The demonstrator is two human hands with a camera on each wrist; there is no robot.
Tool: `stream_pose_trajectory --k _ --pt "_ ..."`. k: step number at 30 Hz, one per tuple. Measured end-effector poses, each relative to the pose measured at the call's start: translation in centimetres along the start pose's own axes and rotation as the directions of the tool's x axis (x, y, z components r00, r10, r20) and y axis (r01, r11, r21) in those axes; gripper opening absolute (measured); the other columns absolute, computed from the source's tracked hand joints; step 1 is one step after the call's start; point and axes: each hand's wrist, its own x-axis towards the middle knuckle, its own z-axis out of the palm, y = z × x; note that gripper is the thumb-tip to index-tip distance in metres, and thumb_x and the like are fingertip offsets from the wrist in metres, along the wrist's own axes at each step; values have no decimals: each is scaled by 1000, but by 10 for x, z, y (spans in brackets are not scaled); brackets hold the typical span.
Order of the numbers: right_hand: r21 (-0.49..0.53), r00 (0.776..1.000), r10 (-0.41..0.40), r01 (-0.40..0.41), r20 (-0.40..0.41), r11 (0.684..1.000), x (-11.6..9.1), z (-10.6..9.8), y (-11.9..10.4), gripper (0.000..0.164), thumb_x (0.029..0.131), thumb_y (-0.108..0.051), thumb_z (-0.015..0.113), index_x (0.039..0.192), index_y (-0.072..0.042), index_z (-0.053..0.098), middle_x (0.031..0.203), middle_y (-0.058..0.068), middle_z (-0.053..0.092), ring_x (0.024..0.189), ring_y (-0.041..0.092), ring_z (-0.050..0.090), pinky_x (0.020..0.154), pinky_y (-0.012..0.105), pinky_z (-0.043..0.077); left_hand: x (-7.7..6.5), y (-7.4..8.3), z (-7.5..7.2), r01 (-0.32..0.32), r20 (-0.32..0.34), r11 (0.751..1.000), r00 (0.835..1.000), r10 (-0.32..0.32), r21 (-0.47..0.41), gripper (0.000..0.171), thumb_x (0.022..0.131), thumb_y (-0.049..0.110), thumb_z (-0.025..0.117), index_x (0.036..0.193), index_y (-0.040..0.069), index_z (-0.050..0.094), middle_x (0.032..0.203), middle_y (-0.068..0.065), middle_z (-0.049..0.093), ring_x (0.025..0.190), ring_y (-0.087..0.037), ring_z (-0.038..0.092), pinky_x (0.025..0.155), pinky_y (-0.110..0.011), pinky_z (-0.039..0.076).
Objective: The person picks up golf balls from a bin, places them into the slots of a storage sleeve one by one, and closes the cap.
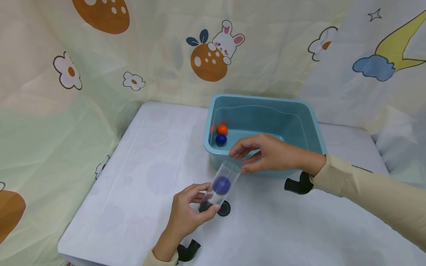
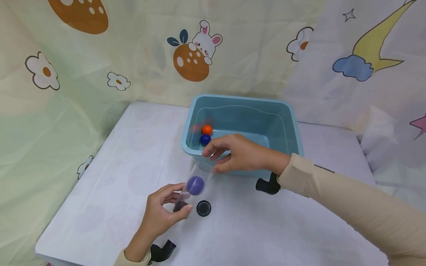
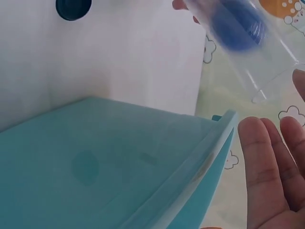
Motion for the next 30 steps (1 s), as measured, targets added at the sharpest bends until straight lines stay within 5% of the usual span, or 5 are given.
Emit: stream_pose_trajectory --k 30 --pt "-81 995 4 -12 -104 997 11 -22 -4 41 94 -2 83 133 4 72 134 19 74 125 34 72 101 45 59 0 -4 0 -28 -36 999 999 28 20 50 77 11 94 122 0 77 109 -11 80 85 -12 78 73 -31 66"
